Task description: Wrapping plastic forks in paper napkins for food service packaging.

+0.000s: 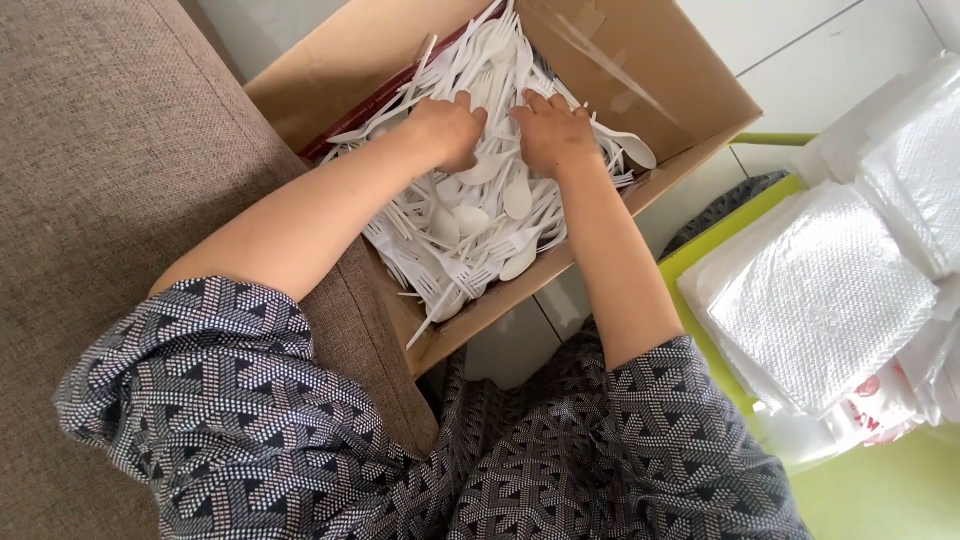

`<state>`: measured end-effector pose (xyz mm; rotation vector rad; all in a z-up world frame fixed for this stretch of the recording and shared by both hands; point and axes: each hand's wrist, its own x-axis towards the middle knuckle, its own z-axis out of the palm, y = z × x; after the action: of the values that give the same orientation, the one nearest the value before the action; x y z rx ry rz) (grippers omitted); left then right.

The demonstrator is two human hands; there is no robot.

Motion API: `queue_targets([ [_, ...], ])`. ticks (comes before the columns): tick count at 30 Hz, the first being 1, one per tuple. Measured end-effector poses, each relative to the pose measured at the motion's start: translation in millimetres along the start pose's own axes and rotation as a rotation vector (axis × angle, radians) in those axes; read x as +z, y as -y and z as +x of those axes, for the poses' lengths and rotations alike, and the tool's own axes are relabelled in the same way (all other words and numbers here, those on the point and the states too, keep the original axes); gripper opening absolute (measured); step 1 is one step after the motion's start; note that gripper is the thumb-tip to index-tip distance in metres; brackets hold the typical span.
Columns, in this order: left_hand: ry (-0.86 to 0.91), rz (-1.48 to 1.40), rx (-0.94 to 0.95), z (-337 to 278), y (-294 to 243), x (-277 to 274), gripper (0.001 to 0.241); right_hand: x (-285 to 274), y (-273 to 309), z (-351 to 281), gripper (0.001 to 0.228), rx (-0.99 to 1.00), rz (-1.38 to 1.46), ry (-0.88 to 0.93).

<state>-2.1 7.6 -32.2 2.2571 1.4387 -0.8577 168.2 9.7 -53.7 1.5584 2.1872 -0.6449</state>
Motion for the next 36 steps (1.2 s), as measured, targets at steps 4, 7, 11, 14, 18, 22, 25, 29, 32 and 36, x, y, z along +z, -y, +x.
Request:
queue_targets([
  [4,-0.018,0.016,0.015,-8.9,-0.8,-6.8,0.053,9.2,-1.8,11.7,0.062,-0.01,-0.086,-0.034],
  [7,-0.041,-0.054,0.017,-15.5,-1.0,-14.3,0.054,16.8,-6.0,19.6,0.047,-0.068,-0.16,-0.163],
  [11,-0.064,-0.079,0.018,-13.7,-0.7,-15.0,0.052,5.3,-0.3,9.8,0.053,-0.067,-0.145,-0.066],
  [14,-0.068,-0.068,0.02,-12.7,-1.2,-14.7,0.049,17.9,-2.3,23.8,0.047,-0.074,-0.232,-0.068],
  [18,-0.088,-0.045,0.028,-9.5,0.0,-11.6,0.048,29.2,-3.4,36.7,0.039,-0.114,-0.316,-0.12],
  [22,-0.076,-0.045,0.032,-7.4,1.0,-8.8,0.047,23.2,1.1,28.9,0.045,-0.071,-0.295,-0.07],
  [25,-0.101,-0.051,0.049,-4.4,2.8,-5.8,0.047,22.4,3.2,27.7,0.045,-0.023,-0.332,-0.051],
  [29,-0.085,-0.053,0.043,-7.0,1.6,-7.9,0.048,16.0,7.1,21.7,0.047,0.003,-0.33,0.0],
  [32,-0.068,-0.053,0.033,-8.8,0.3,-8.8,0.048,15.8,11.9,18.7,0.044,0.017,-0.4,0.005],
  [36,-0.115,-0.029,0.041,-3.6,1.9,-4.0,0.042,20.0,13.6,24.5,0.041,0.028,-0.476,-0.063],
])
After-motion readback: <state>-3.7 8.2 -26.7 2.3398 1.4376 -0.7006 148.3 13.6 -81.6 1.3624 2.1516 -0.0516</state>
